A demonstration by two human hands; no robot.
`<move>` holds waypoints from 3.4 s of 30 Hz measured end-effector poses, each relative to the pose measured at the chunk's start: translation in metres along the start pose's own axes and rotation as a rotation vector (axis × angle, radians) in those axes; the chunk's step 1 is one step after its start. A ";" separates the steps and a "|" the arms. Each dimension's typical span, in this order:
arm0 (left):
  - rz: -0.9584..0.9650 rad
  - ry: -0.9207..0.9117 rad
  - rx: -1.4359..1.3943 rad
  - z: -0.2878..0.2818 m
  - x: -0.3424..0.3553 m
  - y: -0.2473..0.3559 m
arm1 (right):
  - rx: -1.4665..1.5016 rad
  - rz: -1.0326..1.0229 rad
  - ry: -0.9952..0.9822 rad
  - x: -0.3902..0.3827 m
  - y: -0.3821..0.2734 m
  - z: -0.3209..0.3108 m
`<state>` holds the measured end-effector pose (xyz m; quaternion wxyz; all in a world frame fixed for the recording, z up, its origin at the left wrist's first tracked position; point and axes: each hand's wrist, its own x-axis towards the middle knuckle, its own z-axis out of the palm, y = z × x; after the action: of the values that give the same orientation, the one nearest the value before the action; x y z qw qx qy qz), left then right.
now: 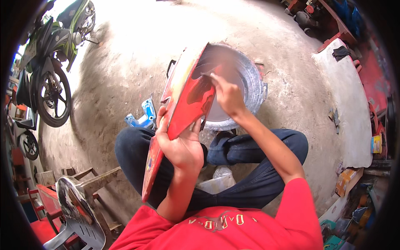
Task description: The person is sanding a red motorcycle fairing piece using a piece of sandpaper. They hold the fairing with one hand and repeatedly rub the surface with the sandpaper held in the other hand, occasionally dipping their fingers or the sandpaper into a bucket of water.
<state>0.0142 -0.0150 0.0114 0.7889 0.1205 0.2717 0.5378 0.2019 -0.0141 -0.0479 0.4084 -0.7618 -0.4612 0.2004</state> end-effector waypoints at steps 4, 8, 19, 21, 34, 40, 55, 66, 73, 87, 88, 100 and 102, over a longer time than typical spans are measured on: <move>0.004 0.004 -0.029 -0.007 0.002 0.003 | 0.024 -0.793 0.034 -0.057 -0.047 0.016; -0.024 0.061 -0.005 0.003 -0.001 0.002 | 0.050 -0.621 0.148 -0.015 0.002 0.009; -0.012 0.057 0.005 -0.004 -0.001 0.008 | -0.066 -0.008 0.228 0.028 0.066 0.009; -0.015 0.066 -0.006 0.002 -0.002 0.008 | -0.056 0.141 0.313 0.039 0.131 -0.001; -0.027 0.090 0.012 0.002 -0.004 0.010 | -0.434 0.454 -0.175 -0.001 0.250 0.094; -0.023 0.047 -0.005 -0.002 -0.005 0.008 | -0.423 0.423 -0.310 0.007 0.264 0.115; 0.014 0.051 -0.041 -0.006 0.001 0.004 | 0.017 -0.103 -0.036 0.031 -0.007 -0.025; -0.032 0.075 -0.028 -0.001 -0.005 0.002 | 0.092 -0.214 0.031 0.000 0.008 -0.004; -0.030 0.069 -0.038 -0.004 -0.003 -0.001 | -0.016 -0.707 -0.075 -0.018 -0.015 0.003; 0.024 -0.006 0.114 -0.001 0.002 -0.003 | -0.054 -0.522 0.145 -0.013 -0.008 0.014; 0.036 0.000 0.109 -0.006 0.004 0.001 | 0.000 -0.658 0.106 -0.032 -0.035 0.015; 0.085 -0.018 0.093 -0.006 0.002 0.003 | 0.042 -0.807 0.022 -0.059 -0.057 0.017; 0.063 0.001 0.124 0.000 -0.001 -0.004 | 0.055 -0.622 0.074 -0.032 -0.020 0.013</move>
<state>0.0173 -0.0177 0.0094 0.7624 0.1774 0.3013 0.5445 0.1664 -0.0316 -0.0420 0.4869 -0.5796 -0.6515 0.0504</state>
